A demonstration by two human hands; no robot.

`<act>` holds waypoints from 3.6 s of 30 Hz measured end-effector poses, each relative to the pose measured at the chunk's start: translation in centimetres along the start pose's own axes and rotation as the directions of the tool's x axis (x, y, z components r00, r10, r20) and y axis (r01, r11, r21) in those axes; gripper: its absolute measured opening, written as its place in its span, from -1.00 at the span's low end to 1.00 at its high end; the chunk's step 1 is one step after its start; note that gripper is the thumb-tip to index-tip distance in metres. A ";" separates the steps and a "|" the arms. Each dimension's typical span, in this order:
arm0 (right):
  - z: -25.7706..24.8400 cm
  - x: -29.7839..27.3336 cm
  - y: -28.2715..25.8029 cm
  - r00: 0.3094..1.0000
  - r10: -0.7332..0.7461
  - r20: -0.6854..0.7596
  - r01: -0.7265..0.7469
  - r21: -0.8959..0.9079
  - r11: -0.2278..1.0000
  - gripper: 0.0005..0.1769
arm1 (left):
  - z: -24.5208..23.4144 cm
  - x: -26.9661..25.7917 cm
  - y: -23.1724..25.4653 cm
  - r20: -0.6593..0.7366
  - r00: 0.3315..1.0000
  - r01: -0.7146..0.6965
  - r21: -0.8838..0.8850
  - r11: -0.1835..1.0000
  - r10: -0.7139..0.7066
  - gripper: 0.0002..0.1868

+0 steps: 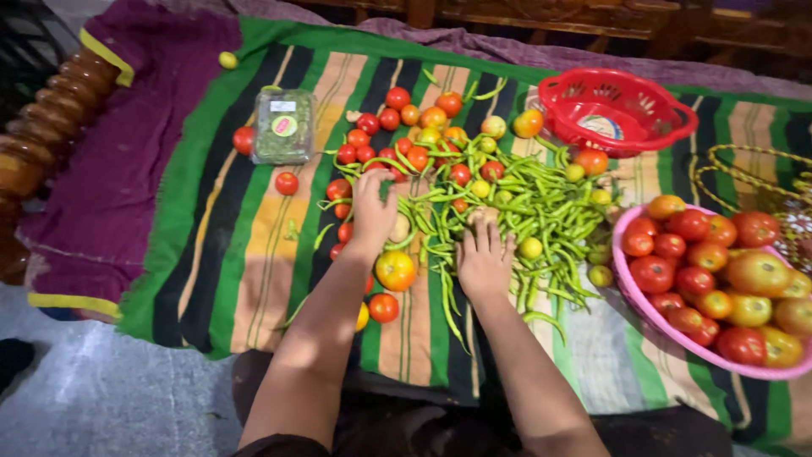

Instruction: The person sits on a patterned mat and sorts a pile of mixed vegetables, including tomatoes, green chilies, and lemons. They pick up individual items and place them into a pink basket or arrange them on the mat.

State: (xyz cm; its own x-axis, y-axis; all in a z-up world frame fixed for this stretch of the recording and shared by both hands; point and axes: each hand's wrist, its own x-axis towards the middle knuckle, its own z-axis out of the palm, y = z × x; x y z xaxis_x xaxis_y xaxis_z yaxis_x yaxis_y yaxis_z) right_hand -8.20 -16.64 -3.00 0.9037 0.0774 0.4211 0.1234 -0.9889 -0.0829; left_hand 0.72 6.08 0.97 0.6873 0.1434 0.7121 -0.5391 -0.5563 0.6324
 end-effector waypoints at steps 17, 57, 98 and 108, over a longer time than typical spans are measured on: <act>0.2 -1.0 -1.8 0.955 -0.157 0.252 0.190 -0.112 0.975 -0.36 | -1.0 7.2 -14.6 0.453 0.824 -0.093 0.701 0.707 -0.340 -0.32; 1.3 -2.2 0.8 0.982 -0.167 0.083 0.157 0.118 0.981 -0.58 | 9.2 -2.5 7.0 0.774 0.533 0.706 -0.186 0.683 -0.341 -0.42; -11.3 -8.6 16.7 0.989 0.141 -0.048 -0.099 0.495 0.863 -0.85 | 15.7 -14.7 8.3 0.706 0.672 0.737 -0.665 0.120 -0.224 -0.41; -11.0 -8.7 16.9 0.993 0.050 -0.103 0.034 0.683 0.730 -0.51 | 15.0 -12.3 14.9 0.894 0.368 0.845 -0.436 -0.311 -0.254 -0.49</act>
State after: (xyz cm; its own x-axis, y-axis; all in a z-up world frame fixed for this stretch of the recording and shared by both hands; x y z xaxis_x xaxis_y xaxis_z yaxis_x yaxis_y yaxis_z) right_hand -18.47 -35.41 1.92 0.8618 0.0147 0.5070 0.4009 -0.6322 -0.6630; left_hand -8.51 -16.25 -2.92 0.8253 -0.5379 -0.1717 0.5360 0.6508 0.5377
